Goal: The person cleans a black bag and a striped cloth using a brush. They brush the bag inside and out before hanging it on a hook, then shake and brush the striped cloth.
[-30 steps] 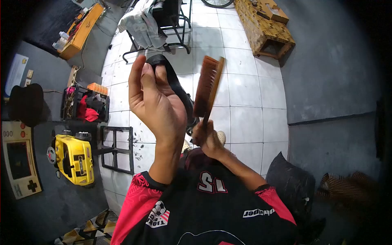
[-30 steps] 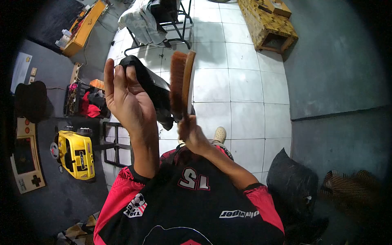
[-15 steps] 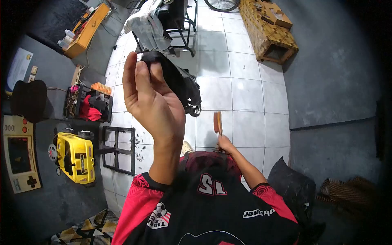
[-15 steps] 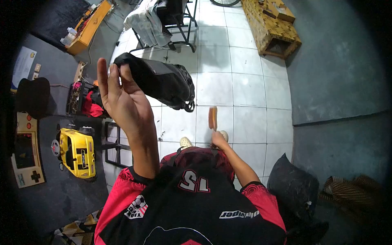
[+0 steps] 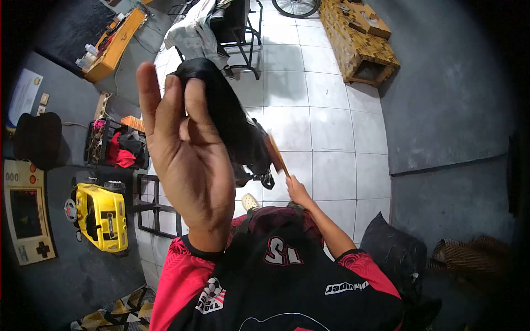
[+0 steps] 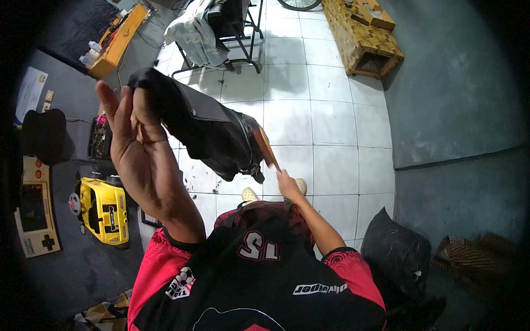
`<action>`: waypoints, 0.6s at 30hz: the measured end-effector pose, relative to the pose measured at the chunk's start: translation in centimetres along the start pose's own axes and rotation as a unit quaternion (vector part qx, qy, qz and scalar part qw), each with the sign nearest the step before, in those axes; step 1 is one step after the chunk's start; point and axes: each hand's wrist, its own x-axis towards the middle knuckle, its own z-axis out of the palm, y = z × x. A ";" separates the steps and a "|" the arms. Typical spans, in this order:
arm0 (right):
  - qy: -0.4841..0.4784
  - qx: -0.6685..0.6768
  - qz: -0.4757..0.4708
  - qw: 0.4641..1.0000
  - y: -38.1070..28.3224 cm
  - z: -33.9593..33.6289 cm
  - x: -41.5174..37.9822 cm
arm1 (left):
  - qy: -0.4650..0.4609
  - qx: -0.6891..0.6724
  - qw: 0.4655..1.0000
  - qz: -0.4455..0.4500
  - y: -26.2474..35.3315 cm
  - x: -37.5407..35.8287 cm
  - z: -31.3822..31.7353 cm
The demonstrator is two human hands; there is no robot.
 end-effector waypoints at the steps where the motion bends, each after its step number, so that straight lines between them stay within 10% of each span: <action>1: -0.045 -0.164 -0.033 0.985 6.5 2.5 0.5 | -0.019 -0.031 0.999 -0.013 0.4 -0.2 -0.1; 3: -0.243 -0.236 0.045 0.940 13.6 4.2 0.1 | -0.038 -0.022 0.999 -0.023 1.1 -0.4 -0.5; 8: 0.109 -0.049 0.032 0.992 7.0 1.1 0.3 | 0.088 0.183 0.978 -0.054 1.0 -1.3 -0.3; 10: 0.053 0.345 0.151 0.925 -7.0 -6.3 -1.7 | 0.129 0.210 0.964 -0.095 -0.1 -1.5 -0.7; 12: 0.067 0.476 0.018 0.876 -13.5 -8.8 -3.6 | 0.153 0.229 0.952 -0.130 -0.7 -2.0 -1.7; 16: 0.134 0.291 -0.243 0.916 -16.5 -9.3 -5.5 | 0.156 0.210 0.953 -0.150 -1.7 -2.9 -1.7; 18: 0.208 0.228 -0.178 0.934 -14.4 -7.8 -4.6 | 0.137 0.196 0.960 -0.144 -1.6 -2.9 -1.6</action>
